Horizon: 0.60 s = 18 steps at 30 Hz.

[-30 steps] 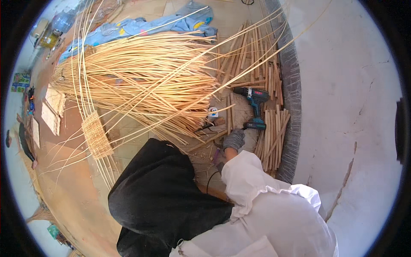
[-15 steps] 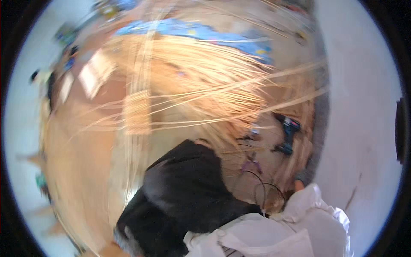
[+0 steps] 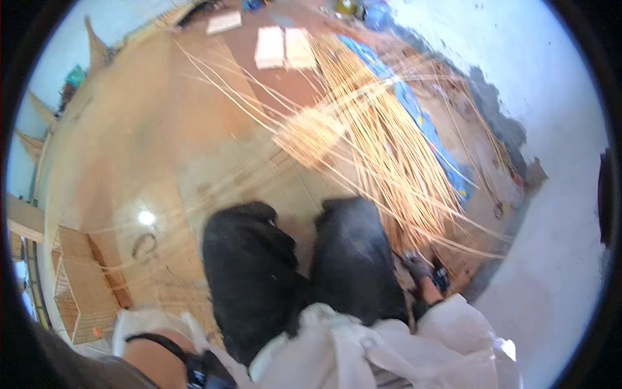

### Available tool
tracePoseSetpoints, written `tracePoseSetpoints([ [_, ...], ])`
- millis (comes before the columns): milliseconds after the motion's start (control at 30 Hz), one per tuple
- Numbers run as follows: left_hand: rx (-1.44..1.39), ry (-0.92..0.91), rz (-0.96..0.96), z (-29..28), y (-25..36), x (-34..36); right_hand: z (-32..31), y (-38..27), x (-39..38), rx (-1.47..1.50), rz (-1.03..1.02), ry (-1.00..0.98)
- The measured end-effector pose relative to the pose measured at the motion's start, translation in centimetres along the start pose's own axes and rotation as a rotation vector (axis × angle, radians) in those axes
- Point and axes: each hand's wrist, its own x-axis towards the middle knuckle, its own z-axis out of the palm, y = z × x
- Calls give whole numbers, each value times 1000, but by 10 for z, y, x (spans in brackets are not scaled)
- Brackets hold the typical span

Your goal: The person gathers a bundle of wooden sticks and then weaves long, flexible reeds around upright sticks to form the base and sides of a basket.

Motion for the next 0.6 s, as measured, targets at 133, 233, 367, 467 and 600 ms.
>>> tracePoseSetpoints([
  [133,-52,161,71,30,-34,-10,19,-119,54,-458,-201,36],
  [233,-31,45,-53,35,-13,-27,6,-77,26,-563,-261,-133],
  [367,-85,-90,7,62,-51,2,35,-156,84,-590,-659,-124],
  [467,389,-582,-211,89,-135,-29,50,-227,118,-440,-536,-83],
  [600,608,-857,22,118,-175,-61,65,-297,195,-328,-295,130],
])
